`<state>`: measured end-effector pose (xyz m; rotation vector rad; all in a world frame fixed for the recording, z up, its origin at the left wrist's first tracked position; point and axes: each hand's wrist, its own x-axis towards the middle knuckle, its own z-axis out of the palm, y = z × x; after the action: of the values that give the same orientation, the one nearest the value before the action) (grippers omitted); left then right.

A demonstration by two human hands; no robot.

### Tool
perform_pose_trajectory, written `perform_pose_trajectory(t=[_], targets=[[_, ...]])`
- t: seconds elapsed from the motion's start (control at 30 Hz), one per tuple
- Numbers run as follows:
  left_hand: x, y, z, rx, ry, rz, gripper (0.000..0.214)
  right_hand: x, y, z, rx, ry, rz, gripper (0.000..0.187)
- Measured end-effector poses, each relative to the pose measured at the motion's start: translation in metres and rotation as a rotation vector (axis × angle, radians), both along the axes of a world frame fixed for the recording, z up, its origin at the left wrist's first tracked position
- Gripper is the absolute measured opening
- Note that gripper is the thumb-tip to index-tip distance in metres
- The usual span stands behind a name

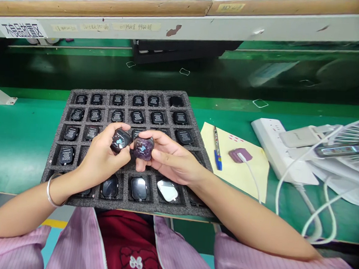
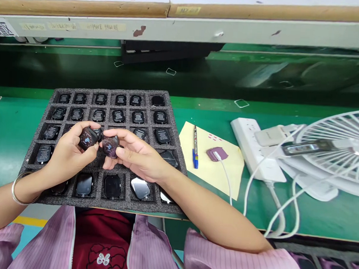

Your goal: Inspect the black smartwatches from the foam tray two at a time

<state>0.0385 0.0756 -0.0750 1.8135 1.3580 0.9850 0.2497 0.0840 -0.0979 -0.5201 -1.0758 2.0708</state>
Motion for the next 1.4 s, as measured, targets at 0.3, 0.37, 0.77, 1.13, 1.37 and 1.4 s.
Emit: perform_pose_trajectory(t=[0.3,0.37,0.77,1.13,1.37,1.4], targets=[[0.001,0.001,0.0,-0.004,-0.017,-0.006,0.037,0.001,0.001,0.0,0.015,-0.024,0.019,0.047],[0.001,0.001,0.0,0.006,-0.015,-0.011,0.036,0.001,0.0,0.0,0.008,-0.02,0.015,0.047],[0.0,0.0,0.002,0.013,-0.012,-0.018,0.037,0.001,0.0,0.0,0.002,0.009,0.012,0.044],[-0.001,0.001,0.002,-0.012,-0.031,-0.037,0.035,0.0,0.0,0.0,0.015,0.078,0.046,0.037],[0.004,0.008,0.004,-0.384,-0.472,0.014,0.059,-0.002,0.009,-0.003,-0.117,0.022,-0.112,0.048],[0.005,0.008,0.005,-0.45,-0.542,0.014,0.061,-0.002,0.011,-0.004,-0.121,0.005,-0.14,0.045]])
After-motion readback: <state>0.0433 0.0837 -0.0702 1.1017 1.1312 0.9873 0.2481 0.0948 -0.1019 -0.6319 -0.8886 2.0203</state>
